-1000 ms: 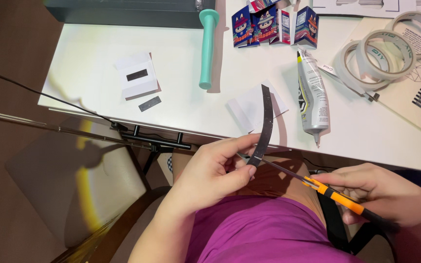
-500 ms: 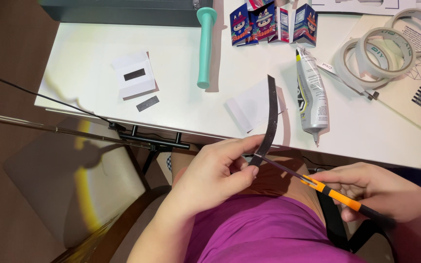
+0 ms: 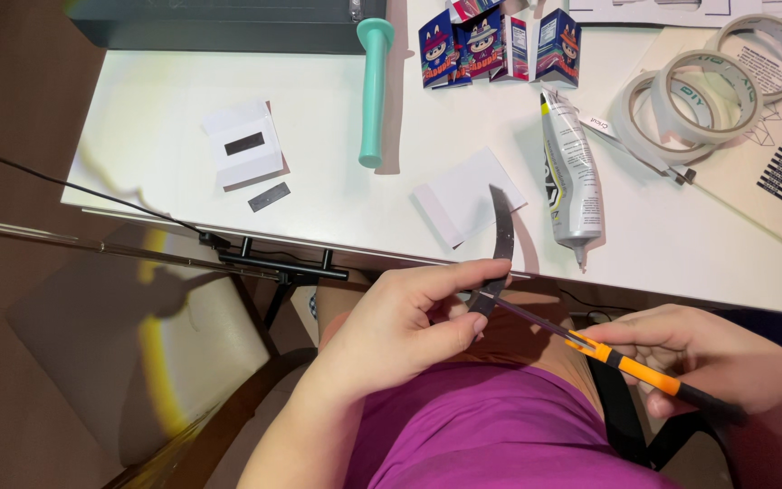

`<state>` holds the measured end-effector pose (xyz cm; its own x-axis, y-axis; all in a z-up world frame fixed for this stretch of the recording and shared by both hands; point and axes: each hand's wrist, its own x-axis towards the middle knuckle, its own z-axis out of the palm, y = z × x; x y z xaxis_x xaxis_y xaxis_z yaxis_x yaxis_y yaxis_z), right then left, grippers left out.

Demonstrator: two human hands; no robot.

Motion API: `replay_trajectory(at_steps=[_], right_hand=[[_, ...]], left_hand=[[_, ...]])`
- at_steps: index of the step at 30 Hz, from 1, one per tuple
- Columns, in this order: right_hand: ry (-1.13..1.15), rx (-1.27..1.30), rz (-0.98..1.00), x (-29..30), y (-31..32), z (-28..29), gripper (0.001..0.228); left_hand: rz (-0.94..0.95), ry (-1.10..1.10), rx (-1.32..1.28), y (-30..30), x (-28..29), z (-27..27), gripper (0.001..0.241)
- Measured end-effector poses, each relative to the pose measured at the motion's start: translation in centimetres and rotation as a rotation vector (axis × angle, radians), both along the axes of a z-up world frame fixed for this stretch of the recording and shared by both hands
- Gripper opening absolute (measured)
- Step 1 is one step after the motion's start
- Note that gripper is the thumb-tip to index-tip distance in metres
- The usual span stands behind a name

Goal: The person applies glue to a white paper piece, then cuts and tapes a black strip before attaching it to the paper. They repeat similar steps with another paper piece, using scissors and tape to assemble small paper components.

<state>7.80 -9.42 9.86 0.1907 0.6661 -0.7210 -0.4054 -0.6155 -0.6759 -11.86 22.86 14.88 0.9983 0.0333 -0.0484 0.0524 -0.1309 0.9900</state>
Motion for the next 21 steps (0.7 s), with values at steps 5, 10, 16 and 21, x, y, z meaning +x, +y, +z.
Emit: replay_trajectory(at_steps=[5,10,16,21], right_hand=[[-0.011,0.054,0.025,-0.2,0.5,0.2,0.085],[-0.026,0.136,0.054,-0.1,0.1,0.0,0.081],[-0.043,0.181,0.098,-0.4,0.5,0.6,0.085],[-0.067,0.112,0.039,-0.9,0.7,1.0,0.083]], left_hand=[[-0.004,-0.003,0.036,0.0,0.0,0.1,0.049],[0.017,-0.011,0.08,-0.3,0.1,0.4,0.05],[0.014,-0.031,0.15,-0.4,0.2,0.9,0.048],[0.012,-0.064,0.179,-0.5,0.2,0.6,0.049]])
